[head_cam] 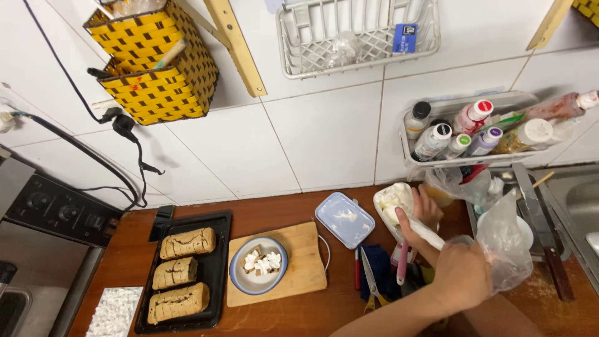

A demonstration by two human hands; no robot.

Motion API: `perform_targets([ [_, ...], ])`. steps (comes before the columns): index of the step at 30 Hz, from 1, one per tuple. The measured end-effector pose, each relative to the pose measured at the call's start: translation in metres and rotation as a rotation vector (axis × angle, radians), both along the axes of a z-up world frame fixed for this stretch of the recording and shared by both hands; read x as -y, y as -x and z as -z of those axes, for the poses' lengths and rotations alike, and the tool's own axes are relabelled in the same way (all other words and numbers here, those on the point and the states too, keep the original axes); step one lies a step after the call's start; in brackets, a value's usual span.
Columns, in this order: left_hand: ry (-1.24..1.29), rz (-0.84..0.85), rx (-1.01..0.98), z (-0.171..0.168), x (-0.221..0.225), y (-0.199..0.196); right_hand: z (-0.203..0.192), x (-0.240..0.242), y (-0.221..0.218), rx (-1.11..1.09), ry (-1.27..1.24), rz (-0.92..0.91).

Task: Pipe cream from a piping bag onto slices of bread and refill the piping bag using a spatula.

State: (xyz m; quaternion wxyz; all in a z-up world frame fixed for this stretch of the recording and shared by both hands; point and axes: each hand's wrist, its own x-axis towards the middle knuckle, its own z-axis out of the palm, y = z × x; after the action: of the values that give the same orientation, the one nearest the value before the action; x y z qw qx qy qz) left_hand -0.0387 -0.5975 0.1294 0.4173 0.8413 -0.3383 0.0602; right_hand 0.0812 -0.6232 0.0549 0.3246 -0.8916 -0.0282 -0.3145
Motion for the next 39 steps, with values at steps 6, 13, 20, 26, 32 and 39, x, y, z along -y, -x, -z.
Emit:
perform_targets([
  [6, -0.076, 0.055, 0.033, -0.034, -0.024, -0.029, -0.015, 0.031, 0.061, -0.239, -0.393, -0.104],
  [13, 0.956, -0.612, -1.066, 0.071, -0.032, -0.097, 0.013, 0.043, 0.041, -0.214, -1.272, -0.048],
  [20, 1.343, -0.150, -1.650, 0.163, -0.012, -0.160, 0.056, 0.050, 0.038, -0.268, -1.357, -0.007],
  [26, 1.417, 0.023, -1.830, 0.206, -0.009, -0.171, 0.032, 0.054, 0.043, -0.289, -1.026, -0.017],
  [32, 1.440, -0.055, -1.895, 0.190, -0.008, -0.161, 0.073, 0.063, 0.015, -0.050, -0.527, -0.084],
  [39, 1.468, -0.182, -1.737, 0.203, 0.008, -0.166, 0.145, 0.067, -0.009, 0.060, -0.626, -0.226],
])
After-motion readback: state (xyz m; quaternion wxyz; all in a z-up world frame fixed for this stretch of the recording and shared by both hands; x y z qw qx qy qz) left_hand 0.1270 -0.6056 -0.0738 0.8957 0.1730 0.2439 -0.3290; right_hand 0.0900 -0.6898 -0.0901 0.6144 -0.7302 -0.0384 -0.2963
